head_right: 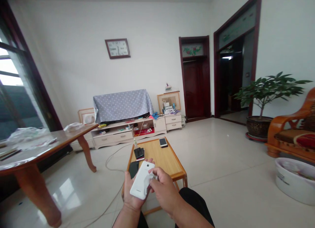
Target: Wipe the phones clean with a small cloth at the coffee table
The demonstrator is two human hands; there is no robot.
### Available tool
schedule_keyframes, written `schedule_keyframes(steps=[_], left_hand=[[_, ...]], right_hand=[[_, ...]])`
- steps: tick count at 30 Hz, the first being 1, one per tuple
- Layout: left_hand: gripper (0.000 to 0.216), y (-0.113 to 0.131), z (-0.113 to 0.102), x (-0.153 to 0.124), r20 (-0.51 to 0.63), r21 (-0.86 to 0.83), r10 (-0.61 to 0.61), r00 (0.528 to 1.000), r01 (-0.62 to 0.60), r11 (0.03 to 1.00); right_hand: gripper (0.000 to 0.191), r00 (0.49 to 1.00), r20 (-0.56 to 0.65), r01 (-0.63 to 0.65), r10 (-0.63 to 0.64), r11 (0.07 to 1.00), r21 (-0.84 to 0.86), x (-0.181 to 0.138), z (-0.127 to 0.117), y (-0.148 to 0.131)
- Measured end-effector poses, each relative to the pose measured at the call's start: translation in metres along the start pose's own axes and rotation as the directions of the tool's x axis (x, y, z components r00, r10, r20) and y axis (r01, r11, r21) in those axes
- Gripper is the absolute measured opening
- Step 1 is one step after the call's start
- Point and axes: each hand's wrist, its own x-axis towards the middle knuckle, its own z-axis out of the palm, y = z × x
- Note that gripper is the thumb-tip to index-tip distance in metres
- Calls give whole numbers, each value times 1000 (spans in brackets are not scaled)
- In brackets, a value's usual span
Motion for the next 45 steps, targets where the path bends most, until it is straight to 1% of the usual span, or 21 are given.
schedule_keyframes(steps=[2, 4, 7, 9, 11, 14, 18, 23, 24, 27, 28, 29, 32, 34, 36, 39, 40, 41, 42, 44, 45], left_hand=[[92, -3, 2, 0, -56, -7, -2, 998, 2, 1000], [92, -6, 3, 0, -90, -19, 7, 996, -8, 1000], [99, -9, 5, 0, -76, -37, 25, 997, -28, 999], [98, -8, 7, 0, -39, -39, 20, 999, -21, 999], [94, -7, 10, -1, -8, -34, 31, 999, -31, 999], [93, -4, 14, -2, -2, -17, 65, 998, -65, 998], [92, -4, 18, -3, -25, -15, 49, 998, -50, 999], [88, -4, 22, -4, -57, -46, 53, 997, -55, 997], [89, -3, 22, -5, -51, -45, 52, 997, -55, 998], [90, -1, 21, -6, -20, -30, 38, 999, -38, 999], [91, 0, 21, -6, -13, -26, 30, 999, -30, 999], [91, -1, 21, -6, -12, -25, 25, 1000, -26, 999], [89, -2, 21, -4, -27, -24, 16, 1000, -17, 1000], [88, -4, 21, -2, -36, -23, 17, 999, -18, 1000], [87, -4, 20, -1, -45, -28, 18, 999, -19, 999], [88, -3, 20, -1, -65, -36, 14, 998, -17, 999], [88, -2, 21, -1, -69, -33, 7, 998, -9, 999], [89, -2, 21, -1, -69, -27, 1, 998, -3, 1000], [89, -1, 21, 0, -65, -19, -2, 998, 0, 1000], [90, 0, 21, 1, -49, -5, 0, 999, -1, 1000], [89, 0, 20, 1, -41, 1, 7, 999, -7, 1000]], right_hand=[[17, 996, -66, 46, -53, 994, -102, 3, 2, 2], [9, 975, -100, 162, -199, 942, -295, 7, 4, 7], [12, 876, -47, 369, -480, 730, -575, 9, 7, 19], [19, 815, 24, 438, -578, 590, -678, 3, 10, 26], [25, 776, 122, 487, -619, 466, -739, -8, 13, 29], [29, 743, 261, 538, -616, 319, -780, -23, 16, 30], [42, 715, 344, 542, -609, 173, -822, -18, 8, 30], [48, 752, 353, 516, -556, 166, -840, -7, -3, 35], [49, 743, 380, 538, -551, 154, -829, -9, -3, 38], [50, 667, 493, 633, -559, 76, -770, -16, -2, 46], [51, 655, 510, 643, -558, 58, -764, -17, -3, 48], [52, 661, 503, 632, -557, 53, -773, -17, -4, 48], [53, 739, 376, 511, -559, 102, -853, -10, -12, 45], [53, 762, 311, 457, -568, 133, -879, -6, -14, 44], [54, 742, 348, 497, -572, 122, -859, -8, -12, 44], [56, 654, 484, 639, -581, 82, -765, -15, -4, 49], [56, 642, 503, 661, -578, 85, -745, -16, -3, 50], [56, 651, 496, 659, -574, 103, -745, -16, -2, 51], [55, 676, 468, 636, -569, 130, -761, -15, -3, 51], [55, 726, 385, 572, -570, 188, -798, -12, -5, 51], [57, 735, 355, 554, -578, 208, -806, -10, -6, 52]])
